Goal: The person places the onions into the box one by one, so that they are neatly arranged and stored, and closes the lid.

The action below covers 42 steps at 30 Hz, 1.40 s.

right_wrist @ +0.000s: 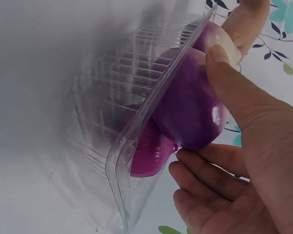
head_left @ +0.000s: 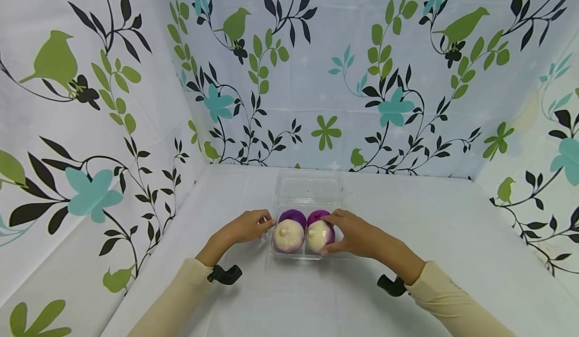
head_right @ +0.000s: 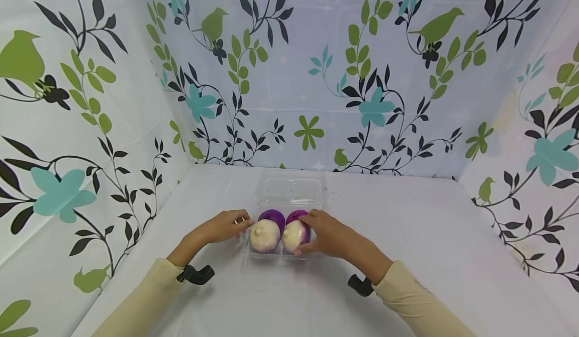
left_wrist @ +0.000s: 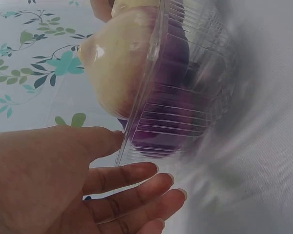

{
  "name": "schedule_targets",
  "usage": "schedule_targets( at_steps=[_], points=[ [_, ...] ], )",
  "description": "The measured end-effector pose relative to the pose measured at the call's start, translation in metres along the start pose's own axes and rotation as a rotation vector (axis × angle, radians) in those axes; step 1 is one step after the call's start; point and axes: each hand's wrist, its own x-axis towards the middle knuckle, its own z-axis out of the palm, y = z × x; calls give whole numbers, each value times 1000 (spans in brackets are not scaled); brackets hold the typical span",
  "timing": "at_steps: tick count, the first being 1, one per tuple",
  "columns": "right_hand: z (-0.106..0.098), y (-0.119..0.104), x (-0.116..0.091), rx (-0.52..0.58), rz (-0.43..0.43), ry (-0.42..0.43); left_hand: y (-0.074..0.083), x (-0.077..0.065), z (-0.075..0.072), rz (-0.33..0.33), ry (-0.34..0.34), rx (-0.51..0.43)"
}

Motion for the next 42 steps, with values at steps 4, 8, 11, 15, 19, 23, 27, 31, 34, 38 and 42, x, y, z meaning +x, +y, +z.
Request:
schedule_targets(
  at_steps=[4,8,11,15,19,23,27,31,34,38,42],
  points=[
    [0,0,-1,-17,-15,1,0,1,0,4,3,2],
    [-1,3,-2,-27,-35,8,0,1,0,5,3,0],
    [-3,6,-3,-30,-41,27,0,1,1,10,4,0],
    [-7,9,-5,-23,-32,42,0,0,0,13,0,4],
    [-13,14,-7,-26,-24,55,0,0,-4,21,-8,15],
    [-23,22,-7,-7,5,76,0,3,-11,16,4,30],
    [-37,34,-2,35,47,117,1,10,-21,-2,52,38],
    [-49,52,6,43,71,177,3,21,-28,-25,119,66],
    [-55,66,12,47,73,206,2,33,-32,-32,150,81],
    [-56,84,23,72,97,212,0,52,-38,-35,137,75],
    [-51,102,38,122,152,217,-2,71,-47,-56,109,84]
  ],
)
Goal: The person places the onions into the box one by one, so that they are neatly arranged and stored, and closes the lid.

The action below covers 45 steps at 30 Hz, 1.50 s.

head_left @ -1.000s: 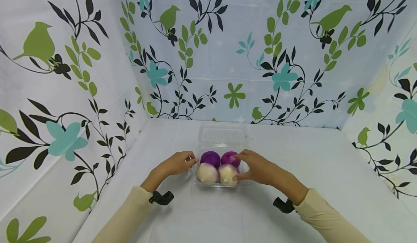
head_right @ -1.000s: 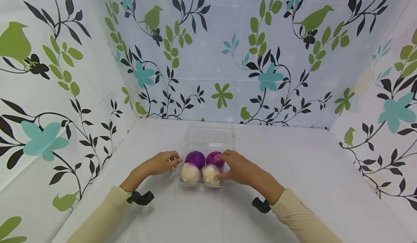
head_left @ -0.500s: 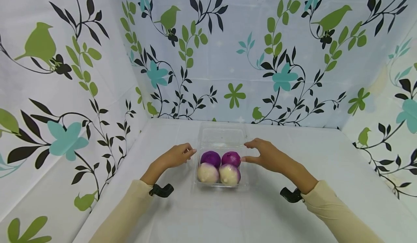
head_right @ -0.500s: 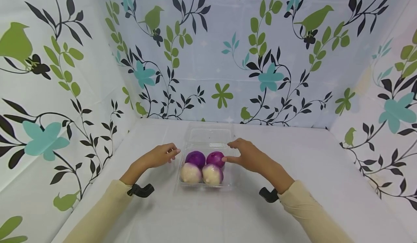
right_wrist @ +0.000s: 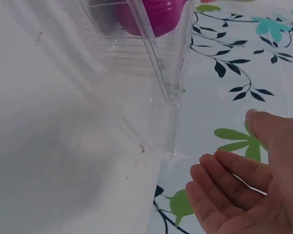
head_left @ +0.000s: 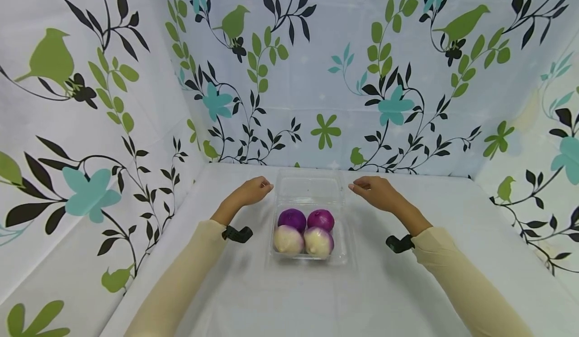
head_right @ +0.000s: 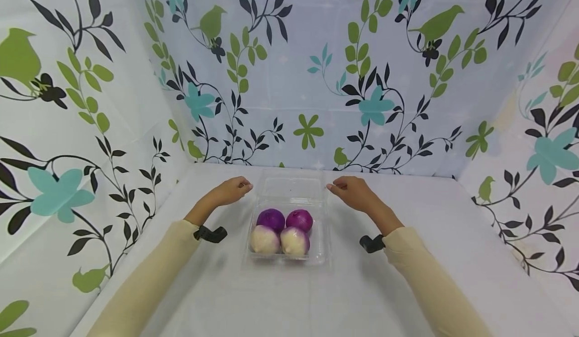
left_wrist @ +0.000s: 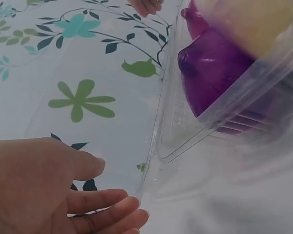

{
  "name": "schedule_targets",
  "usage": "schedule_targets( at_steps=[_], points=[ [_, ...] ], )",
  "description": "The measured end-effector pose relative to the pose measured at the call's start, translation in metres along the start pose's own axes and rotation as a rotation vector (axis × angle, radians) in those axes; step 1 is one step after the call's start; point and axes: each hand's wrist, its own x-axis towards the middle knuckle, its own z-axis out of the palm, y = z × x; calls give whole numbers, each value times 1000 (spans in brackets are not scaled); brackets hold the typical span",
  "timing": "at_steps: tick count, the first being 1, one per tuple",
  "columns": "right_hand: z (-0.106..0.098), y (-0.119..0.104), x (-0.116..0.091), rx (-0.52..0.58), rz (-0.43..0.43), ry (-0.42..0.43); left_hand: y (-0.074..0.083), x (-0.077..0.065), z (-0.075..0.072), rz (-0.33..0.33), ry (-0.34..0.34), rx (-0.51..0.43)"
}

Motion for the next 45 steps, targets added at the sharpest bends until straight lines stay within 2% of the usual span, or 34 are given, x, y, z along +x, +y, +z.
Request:
schedule_targets(
  at_steps=[5,8,11,14,19,25,31,37,40,45],
  points=[
    [10,12,18,35,102,-8,0,19,-3,-27,-72,-27],
    [18,14,27,49,169,-29,-1,27,0,-69,-97,-82],
    [28,15,34,86,247,-54,-2,34,6,-126,-92,-153],
    [36,16,38,159,307,-76,-1,40,11,-150,-82,-203],
    [40,16,36,250,328,-77,5,45,14,-127,-57,-161],
    [36,9,34,280,313,-51,5,43,12,-125,-7,-182],
    [28,6,31,319,282,12,6,41,10,-92,98,-185],
    [17,6,24,444,324,14,15,33,9,-40,185,-272],
    [11,2,18,522,354,-4,19,26,8,-24,205,-340],
    [1,-10,7,605,348,-44,20,12,2,-36,218,-434]
  ],
)
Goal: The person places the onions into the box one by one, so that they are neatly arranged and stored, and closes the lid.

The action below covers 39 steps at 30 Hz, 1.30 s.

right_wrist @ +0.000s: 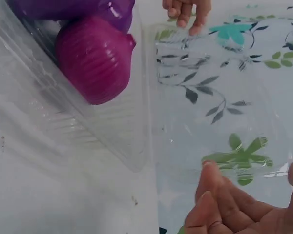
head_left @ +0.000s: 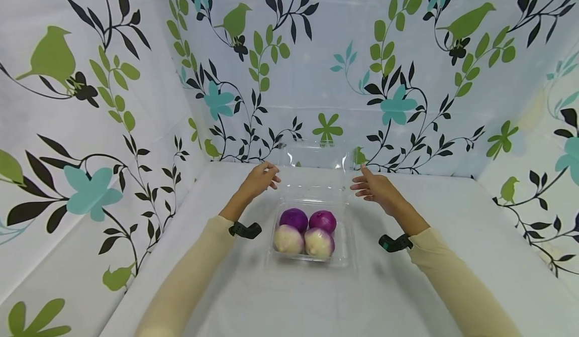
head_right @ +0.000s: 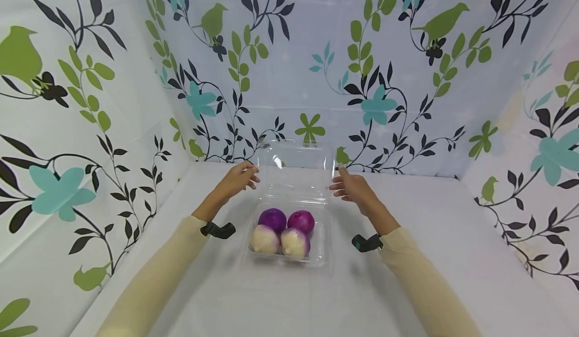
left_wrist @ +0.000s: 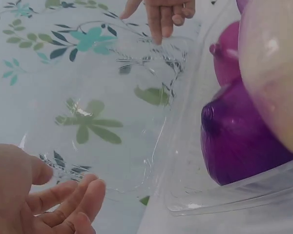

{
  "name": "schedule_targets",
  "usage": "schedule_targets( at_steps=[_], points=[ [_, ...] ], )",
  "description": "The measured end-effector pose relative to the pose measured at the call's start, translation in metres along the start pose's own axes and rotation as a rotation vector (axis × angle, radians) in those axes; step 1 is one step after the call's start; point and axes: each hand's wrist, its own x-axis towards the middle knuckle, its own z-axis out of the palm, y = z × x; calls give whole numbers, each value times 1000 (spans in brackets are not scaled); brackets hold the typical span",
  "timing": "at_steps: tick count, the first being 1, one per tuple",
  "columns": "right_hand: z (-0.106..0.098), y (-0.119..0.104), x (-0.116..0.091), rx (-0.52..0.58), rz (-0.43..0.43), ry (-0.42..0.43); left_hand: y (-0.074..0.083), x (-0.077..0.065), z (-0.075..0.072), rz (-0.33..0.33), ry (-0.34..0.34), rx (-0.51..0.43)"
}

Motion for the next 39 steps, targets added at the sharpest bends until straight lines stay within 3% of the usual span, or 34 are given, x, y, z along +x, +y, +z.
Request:
schedule_targets(
  at_steps=[8,13,19,25,29,33,36,39],
  points=[
    [-11,-22,-32,75,115,-121,20,-31,-15,-90,-126,-123],
    [-6,-26,-54,87,140,-203,30,-53,-20,-173,-218,-182],
    [3,-14,-81,140,167,-221,25,-74,-15,-175,-267,-171],
    [11,-1,-102,266,151,-245,11,-103,-6,-185,-239,-188],
    [24,6,-116,197,62,-249,-1,-130,5,-132,-266,-196],
    [40,16,-128,90,10,-192,-9,-152,17,-47,-285,-206],
    [52,24,-135,23,-1,-125,-13,-161,24,-26,-221,-179],
    [63,34,-139,-97,-35,-33,-16,-167,30,-57,-143,-96]
  ],
)
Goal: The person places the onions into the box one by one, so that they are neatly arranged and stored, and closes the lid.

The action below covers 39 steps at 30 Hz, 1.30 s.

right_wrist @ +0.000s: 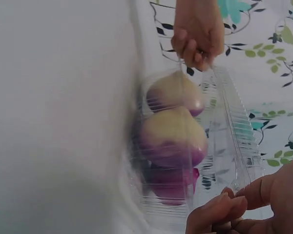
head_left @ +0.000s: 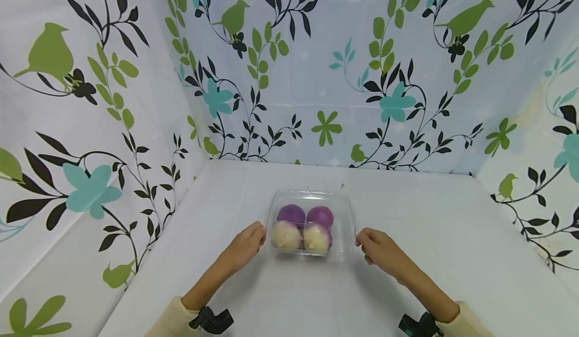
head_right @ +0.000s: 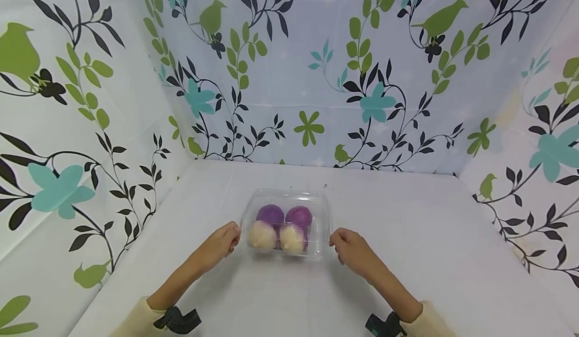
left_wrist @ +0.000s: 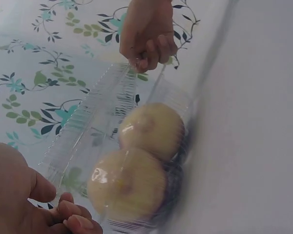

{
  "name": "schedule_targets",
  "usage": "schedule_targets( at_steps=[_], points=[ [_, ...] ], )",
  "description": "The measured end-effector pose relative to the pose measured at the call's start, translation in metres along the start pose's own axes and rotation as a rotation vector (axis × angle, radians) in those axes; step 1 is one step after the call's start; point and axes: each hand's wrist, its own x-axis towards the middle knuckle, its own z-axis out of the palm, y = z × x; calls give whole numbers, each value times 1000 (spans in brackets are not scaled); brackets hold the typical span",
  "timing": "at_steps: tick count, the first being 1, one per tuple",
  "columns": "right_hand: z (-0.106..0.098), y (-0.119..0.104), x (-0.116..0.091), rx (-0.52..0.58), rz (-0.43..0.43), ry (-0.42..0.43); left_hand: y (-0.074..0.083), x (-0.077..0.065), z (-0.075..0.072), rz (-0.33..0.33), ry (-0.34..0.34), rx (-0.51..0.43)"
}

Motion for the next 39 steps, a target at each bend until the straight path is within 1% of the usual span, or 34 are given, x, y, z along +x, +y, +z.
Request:
schedule_targets(
  at_steps=[3,5,8,10,13,16,19,23,25,27,31,34,39],
  points=[
    [13,8,-1,-117,-26,75,-5,-3,5,-32,51,79],
    [21,12,-1,-170,-41,99,-9,-4,8,-29,80,132],
    [30,16,-2,-214,-50,102,-17,-3,13,-15,123,228],
    [33,17,-3,-253,-53,106,-22,-3,15,-18,152,302],
    [34,17,-3,-266,-38,107,-26,-3,17,-30,150,332],
    [35,18,-3,-213,-10,98,-27,-2,18,-43,104,274],
    [36,19,-2,-110,15,75,-27,-1,17,-55,62,161],
    [39,21,-1,34,45,53,-25,1,19,-57,65,4],
    [41,21,-2,82,55,54,-26,1,21,-59,74,-53],
    [43,22,-3,104,59,65,-26,1,24,-67,76,-103],
    [46,22,-4,106,57,95,-27,1,27,-77,80,-163],
    [46,22,-3,88,53,103,-27,0,26,-69,78,-170],
    [42,23,0,87,54,96,-27,-1,20,-78,52,-179]
  ],
)
